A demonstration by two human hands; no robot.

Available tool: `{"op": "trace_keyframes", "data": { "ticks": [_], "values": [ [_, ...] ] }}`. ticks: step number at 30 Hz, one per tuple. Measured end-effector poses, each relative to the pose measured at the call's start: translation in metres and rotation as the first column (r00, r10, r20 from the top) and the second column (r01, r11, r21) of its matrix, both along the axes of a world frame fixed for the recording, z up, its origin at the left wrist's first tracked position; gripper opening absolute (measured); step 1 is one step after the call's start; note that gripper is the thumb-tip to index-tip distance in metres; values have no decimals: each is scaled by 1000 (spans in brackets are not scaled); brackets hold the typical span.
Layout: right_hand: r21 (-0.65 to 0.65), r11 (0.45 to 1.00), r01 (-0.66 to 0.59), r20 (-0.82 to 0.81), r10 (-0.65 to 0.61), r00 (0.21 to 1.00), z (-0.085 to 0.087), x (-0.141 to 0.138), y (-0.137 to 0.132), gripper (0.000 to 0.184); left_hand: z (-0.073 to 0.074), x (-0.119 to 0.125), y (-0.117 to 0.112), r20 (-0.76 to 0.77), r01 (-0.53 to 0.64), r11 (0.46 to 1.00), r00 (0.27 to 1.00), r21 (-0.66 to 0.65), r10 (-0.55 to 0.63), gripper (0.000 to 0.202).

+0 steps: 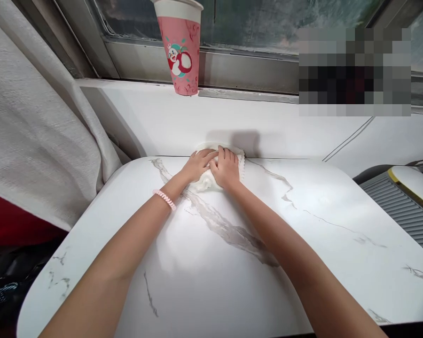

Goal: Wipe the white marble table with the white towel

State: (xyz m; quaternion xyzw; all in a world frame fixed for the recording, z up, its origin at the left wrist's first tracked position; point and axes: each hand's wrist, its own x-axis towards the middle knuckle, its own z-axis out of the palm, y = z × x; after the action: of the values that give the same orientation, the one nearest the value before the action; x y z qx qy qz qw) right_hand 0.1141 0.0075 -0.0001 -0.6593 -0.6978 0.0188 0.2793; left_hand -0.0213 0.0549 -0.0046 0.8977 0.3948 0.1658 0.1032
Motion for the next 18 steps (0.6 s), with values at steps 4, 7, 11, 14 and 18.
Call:
{"op": "trace_keyframes", "data": {
  "ticks": [4,7,11,14,18],
  "values": [
    [-5,1000,-7,-47,7,999,-2,3,-2,59,6,4,-11,-16,-44,999,999,-15,44,50],
    [-40,998,-50,-22,49,999,-1,5,-10,59,9,5,-25,-50,-103,994,994,-27,101,50],
    [-44,991,-123,20,124,992,0,5,-30,54,11,1,-50,-84,-140,990,987,-22,138,51],
    [-15,985,-170,46,171,984,0,2,-49,50,10,-7,-73,-99,-166,986,981,-9,165,52],
    [3,974,-227,50,227,973,-1,-8,-75,49,10,-19,-103,-110,-187,982,977,-14,184,53]
  ]
}}
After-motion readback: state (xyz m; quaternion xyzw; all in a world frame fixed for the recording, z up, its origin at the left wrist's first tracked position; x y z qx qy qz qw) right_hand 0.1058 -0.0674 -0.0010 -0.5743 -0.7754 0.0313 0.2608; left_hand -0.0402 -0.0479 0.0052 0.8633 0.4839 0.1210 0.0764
